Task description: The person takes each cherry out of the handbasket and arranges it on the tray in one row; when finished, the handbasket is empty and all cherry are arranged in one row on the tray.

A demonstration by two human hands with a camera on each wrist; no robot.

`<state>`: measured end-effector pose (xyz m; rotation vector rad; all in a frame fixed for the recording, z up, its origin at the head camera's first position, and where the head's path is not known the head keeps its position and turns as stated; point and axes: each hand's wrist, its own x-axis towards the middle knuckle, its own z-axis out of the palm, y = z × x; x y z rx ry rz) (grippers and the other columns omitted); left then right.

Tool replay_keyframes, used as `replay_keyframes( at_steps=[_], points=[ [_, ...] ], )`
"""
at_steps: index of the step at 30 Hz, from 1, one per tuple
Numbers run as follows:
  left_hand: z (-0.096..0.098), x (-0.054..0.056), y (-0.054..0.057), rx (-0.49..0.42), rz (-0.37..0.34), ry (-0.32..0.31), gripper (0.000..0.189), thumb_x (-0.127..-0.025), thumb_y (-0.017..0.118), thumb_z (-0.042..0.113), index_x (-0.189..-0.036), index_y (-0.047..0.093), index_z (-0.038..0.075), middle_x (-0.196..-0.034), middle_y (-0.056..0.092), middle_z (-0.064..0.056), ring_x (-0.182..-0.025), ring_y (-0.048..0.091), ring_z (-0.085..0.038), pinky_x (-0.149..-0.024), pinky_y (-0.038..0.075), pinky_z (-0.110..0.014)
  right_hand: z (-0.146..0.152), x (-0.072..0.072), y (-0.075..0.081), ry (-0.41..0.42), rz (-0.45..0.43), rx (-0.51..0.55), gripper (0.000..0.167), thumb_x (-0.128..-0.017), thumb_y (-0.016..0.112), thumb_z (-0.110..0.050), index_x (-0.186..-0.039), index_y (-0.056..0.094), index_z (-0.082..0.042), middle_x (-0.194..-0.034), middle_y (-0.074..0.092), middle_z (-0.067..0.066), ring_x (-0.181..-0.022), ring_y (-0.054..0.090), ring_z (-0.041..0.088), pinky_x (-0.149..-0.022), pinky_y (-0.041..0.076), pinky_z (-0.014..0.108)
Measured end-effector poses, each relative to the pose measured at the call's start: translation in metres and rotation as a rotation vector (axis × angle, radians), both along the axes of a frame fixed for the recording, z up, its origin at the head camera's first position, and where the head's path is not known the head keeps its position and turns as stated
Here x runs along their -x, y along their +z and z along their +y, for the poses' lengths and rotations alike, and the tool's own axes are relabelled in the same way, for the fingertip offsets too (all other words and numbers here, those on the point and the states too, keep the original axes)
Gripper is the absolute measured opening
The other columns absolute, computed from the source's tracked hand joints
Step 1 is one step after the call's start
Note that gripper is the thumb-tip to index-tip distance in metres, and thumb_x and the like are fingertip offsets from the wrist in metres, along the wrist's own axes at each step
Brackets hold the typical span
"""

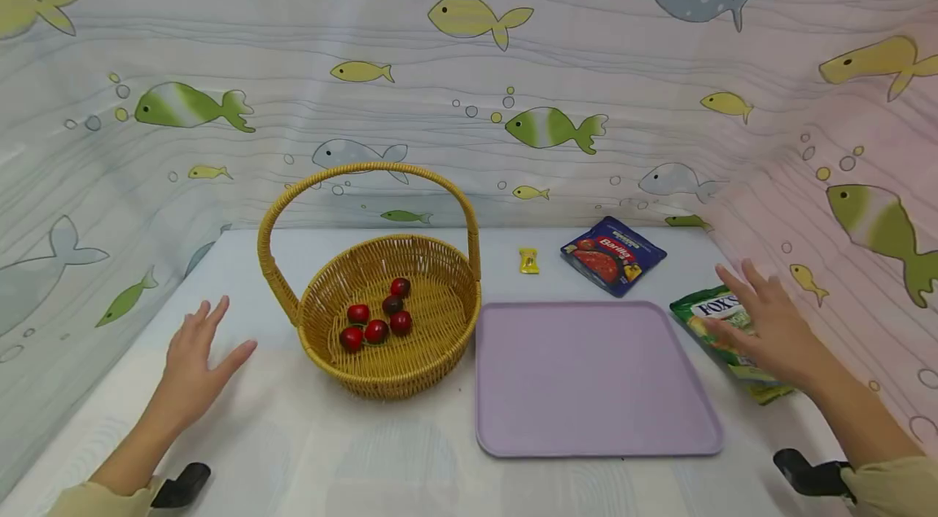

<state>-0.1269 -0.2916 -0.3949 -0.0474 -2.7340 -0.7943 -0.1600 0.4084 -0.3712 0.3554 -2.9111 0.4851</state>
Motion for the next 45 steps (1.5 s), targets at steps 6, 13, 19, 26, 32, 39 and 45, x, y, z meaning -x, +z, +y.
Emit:
replay_keyframes(
  at_steps=[6, 13, 19, 26, 32, 39, 45],
  points=[
    [0.022, -0.008, -0.005, -0.311, -0.020, 0.000, 0.066, -0.087, 0.066, 0.026, -0.136, 0.031, -0.001, -0.143, 0.023, -0.029, -0.130, 0.021, -0.048, -0.097, 0.025, -0.064, -0.012, 0.000, 0.002, 0.106, -0.023, 0.175, 0.076, -0.091, 0.057, -0.022, -0.151, 0.011, -0.013, -0.154, -0.004, 0.017, -0.136, -0.003, 0.045, -0.091, -0.002, 0.075],
    [0.049, -0.010, -0.001, -0.454, -0.099, -0.057, 0.051, -0.088, 0.066, 0.026, -0.123, 0.040, 0.000, -0.141, 0.032, -0.022, -0.125, 0.036, -0.043, -0.097, 0.035, -0.054, -0.034, 0.005, 0.007, 0.119, -0.061, 0.226, 0.079, -0.089, 0.061, -0.024, -0.151, 0.013, -0.017, -0.154, 0.002, 0.018, -0.137, -0.004, 0.042, -0.093, 0.000, 0.074],
    [0.065, -0.009, -0.001, -0.500, -0.189, -0.084, 0.056, -0.087, 0.066, 0.034, -0.132, 0.042, 0.010, -0.142, 0.034, -0.016, -0.124, 0.041, -0.038, -0.095, 0.039, -0.049, -0.053, 0.008, 0.009, 0.179, -0.039, 0.238, 0.079, -0.088, 0.064, -0.020, -0.150, 0.017, -0.017, -0.153, 0.008, 0.021, -0.135, 0.008, 0.047, -0.094, 0.009, 0.073],
    [0.080, -0.004, 0.003, -0.503, -0.262, -0.101, 0.064, -0.086, 0.066, 0.037, -0.140, 0.038, 0.015, -0.146, 0.028, -0.016, -0.121, 0.046, -0.038, -0.087, 0.046, -0.048, -0.072, 0.016, 0.008, 0.226, -0.034, 0.239, 0.080, -0.086, 0.067, -0.020, -0.150, 0.019, -0.018, -0.153, 0.011, 0.019, -0.133, 0.013, 0.048, -0.088, 0.017, 0.075],
    [0.086, -0.001, 0.005, -0.471, -0.329, -0.083, 0.072, -0.085, 0.067, 0.042, -0.143, 0.034, 0.016, -0.147, 0.026, -0.020, -0.119, 0.046, -0.041, -0.087, 0.046, -0.048, -0.092, 0.021, 0.012, 0.244, -0.040, 0.253, 0.080, -0.083, 0.071, -0.022, -0.148, 0.024, -0.017, -0.149, 0.021, 0.021, -0.130, 0.020, 0.050, -0.087, 0.023, 0.074],
    [0.087, 0.000, 0.004, -0.512, -0.361, -0.102, 0.074, -0.085, 0.067, 0.040, -0.145, 0.029, 0.016, -0.148, 0.022, -0.021, -0.121, 0.043, -0.043, -0.090, 0.045, -0.048, -0.112, 0.030, 0.014, 0.330, 0.048, 0.217, 0.076, -0.077, 0.077, -0.017, -0.142, 0.038, -0.017, -0.145, 0.035, 0.012, -0.127, 0.035, 0.032, -0.098, 0.038, 0.039],
    [0.087, 0.000, 0.004, -0.537, -0.364, -0.108, 0.074, -0.085, 0.067, 0.038, -0.144, 0.029, 0.016, -0.148, 0.021, -0.019, -0.121, 0.043, -0.043, -0.090, 0.045, -0.047, -0.131, 0.039, 0.019, 0.414, 0.063, 0.216, 0.071, -0.076, 0.079, -0.019, -0.137, 0.044, -0.012, -0.138, 0.043, 0.005, -0.122, 0.042, 0.026, -0.095, 0.040, 0.041]
  ],
)
